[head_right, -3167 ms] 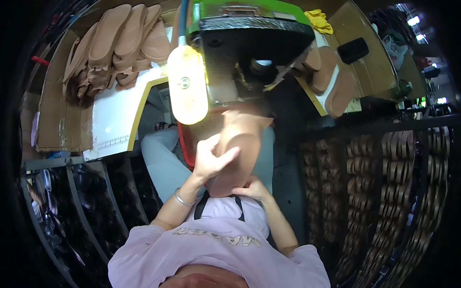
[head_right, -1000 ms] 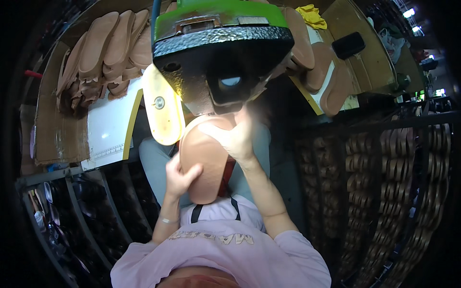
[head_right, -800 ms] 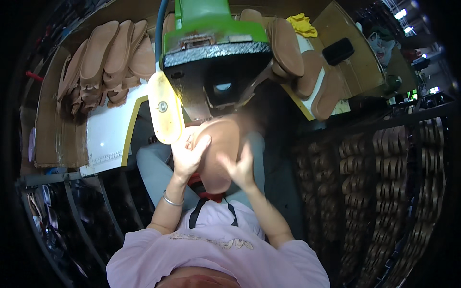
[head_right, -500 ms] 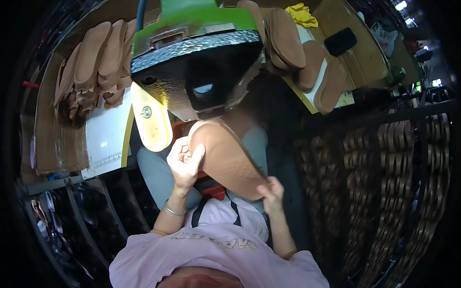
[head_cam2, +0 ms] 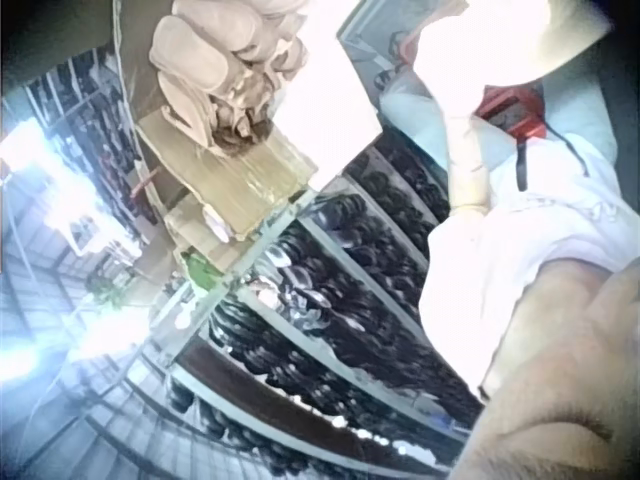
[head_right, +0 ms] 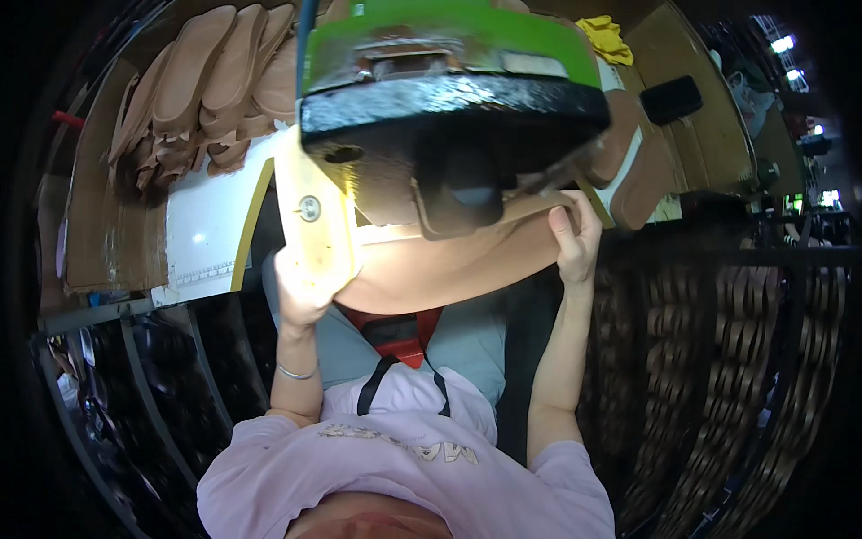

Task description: The person sits on the floor and uses a green grinding machine to smooth the edges of brown shoe insoles. They pick up insoles from a pile, press them against the rotating grinding wheel, and then place the finished insoles onto a nearby metal rack.

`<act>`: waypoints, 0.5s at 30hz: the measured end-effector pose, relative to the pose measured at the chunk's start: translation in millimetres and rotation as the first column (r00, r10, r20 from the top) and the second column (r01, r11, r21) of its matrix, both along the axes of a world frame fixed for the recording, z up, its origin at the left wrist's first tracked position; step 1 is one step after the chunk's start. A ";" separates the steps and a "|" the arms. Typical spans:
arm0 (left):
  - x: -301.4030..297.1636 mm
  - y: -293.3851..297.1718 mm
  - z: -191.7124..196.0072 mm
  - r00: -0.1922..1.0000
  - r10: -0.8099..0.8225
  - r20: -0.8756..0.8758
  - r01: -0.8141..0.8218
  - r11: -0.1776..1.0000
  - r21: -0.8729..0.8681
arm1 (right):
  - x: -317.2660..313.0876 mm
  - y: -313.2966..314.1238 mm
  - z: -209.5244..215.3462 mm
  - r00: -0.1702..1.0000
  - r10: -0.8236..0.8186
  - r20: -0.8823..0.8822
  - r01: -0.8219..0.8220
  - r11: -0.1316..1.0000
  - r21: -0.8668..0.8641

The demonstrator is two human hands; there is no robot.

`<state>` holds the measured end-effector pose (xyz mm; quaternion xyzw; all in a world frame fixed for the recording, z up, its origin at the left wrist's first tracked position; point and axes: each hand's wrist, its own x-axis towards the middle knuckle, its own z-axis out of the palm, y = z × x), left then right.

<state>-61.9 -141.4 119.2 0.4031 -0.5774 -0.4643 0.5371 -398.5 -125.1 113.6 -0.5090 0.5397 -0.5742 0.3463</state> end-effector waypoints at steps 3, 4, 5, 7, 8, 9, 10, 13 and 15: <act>40.4 0.5 -0.2 1.000 0.004 -0.014 -0.002 0.991 0.136 | 20.6 0.9 -12.4 0.998 0.061 -0.034 -0.060 0.998 0.015; 53.2 1.8 -4.4 0.999 0.016 -0.033 -0.010 0.983 0.185 | 44.3 -1.7 -4.9 0.995 0.088 0.045 -0.085 0.995 -0.056; 63.6 2.3 -4.5 0.998 0.026 -0.059 -0.014 0.982 0.188 | 51.6 -0.6 -8.0 0.995 0.098 -0.030 -0.100 0.988 -0.121; 81.6 6.1 -3.0 0.995 0.059 -0.083 -0.040 0.977 0.210 | 74.1 2.2 -5.7 0.991 0.126 0.036 -0.117 0.976 -0.186; 88.1 8.8 -3.8 0.993 0.072 -0.089 -0.050 0.973 0.226 | 82.1 3.2 -4.9 0.990 0.120 0.078 -0.104 0.978 -0.181; 97.5 12.7 -10.8 0.988 0.096 -0.122 -0.062 0.964 0.257 | 90.7 4.3 -6.7 0.987 0.116 0.115 -0.096 0.981 -0.167; 104.6 18.0 -12.8 0.986 0.119 -0.120 -0.081 0.956 0.281 | 99.4 3.9 -6.8 0.990 0.097 0.100 -0.080 0.984 -0.161; 124.8 40.4 -39.5 0.987 0.082 -0.135 -0.035 0.947 0.320 | 114.4 -0.6 -2.0 0.998 0.055 -0.001 -0.055 0.983 -0.176; 121.6 57.9 -57.8 0.991 0.056 -0.125 -0.007 0.930 0.366 | 116.5 -1.0 -6.6 0.995 0.098 0.020 -0.095 0.989 -0.116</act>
